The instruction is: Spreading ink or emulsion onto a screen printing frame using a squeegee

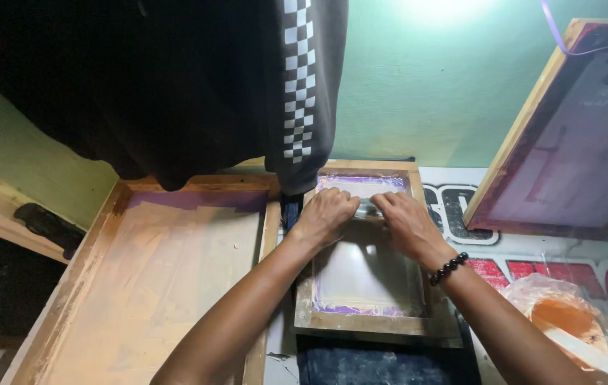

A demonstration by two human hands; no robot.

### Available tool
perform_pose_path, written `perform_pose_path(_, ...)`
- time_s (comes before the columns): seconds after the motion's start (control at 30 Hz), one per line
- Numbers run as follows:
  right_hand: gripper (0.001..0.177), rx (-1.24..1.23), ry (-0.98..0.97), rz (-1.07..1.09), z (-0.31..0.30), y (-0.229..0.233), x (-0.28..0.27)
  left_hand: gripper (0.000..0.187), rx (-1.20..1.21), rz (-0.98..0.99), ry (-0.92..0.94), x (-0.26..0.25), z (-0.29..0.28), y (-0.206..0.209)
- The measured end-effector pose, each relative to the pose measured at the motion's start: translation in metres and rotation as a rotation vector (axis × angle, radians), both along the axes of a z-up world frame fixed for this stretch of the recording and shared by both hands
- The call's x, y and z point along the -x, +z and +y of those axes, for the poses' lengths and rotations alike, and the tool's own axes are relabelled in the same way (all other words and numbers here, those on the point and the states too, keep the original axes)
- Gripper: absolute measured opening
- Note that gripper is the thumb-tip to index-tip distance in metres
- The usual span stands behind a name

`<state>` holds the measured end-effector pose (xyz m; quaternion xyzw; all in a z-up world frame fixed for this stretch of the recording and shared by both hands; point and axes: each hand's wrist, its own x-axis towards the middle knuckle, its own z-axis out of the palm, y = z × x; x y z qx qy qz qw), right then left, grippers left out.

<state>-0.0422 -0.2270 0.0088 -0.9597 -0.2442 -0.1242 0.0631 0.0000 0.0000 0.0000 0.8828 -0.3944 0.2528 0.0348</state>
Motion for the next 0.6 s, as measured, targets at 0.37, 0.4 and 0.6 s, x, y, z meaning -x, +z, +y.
perform_pose_path(0.37,0.017,0.123,0.039,0.083,0.023,0.043,0.054,0.015,-0.038,0.318,-0.087,0.035,0.013,0.010)
perform_pose_path(0.4,0.020,0.008,0.109,0.170,0.023,0.059,0.061,0.026,-0.009,0.399,-0.137,0.035,0.019,0.016)
perform_pose_path(0.6,0.023,0.151,-0.219,0.131,0.022,0.059,-0.028,0.009,0.044,0.108,-0.026,-0.016,0.002,0.053)
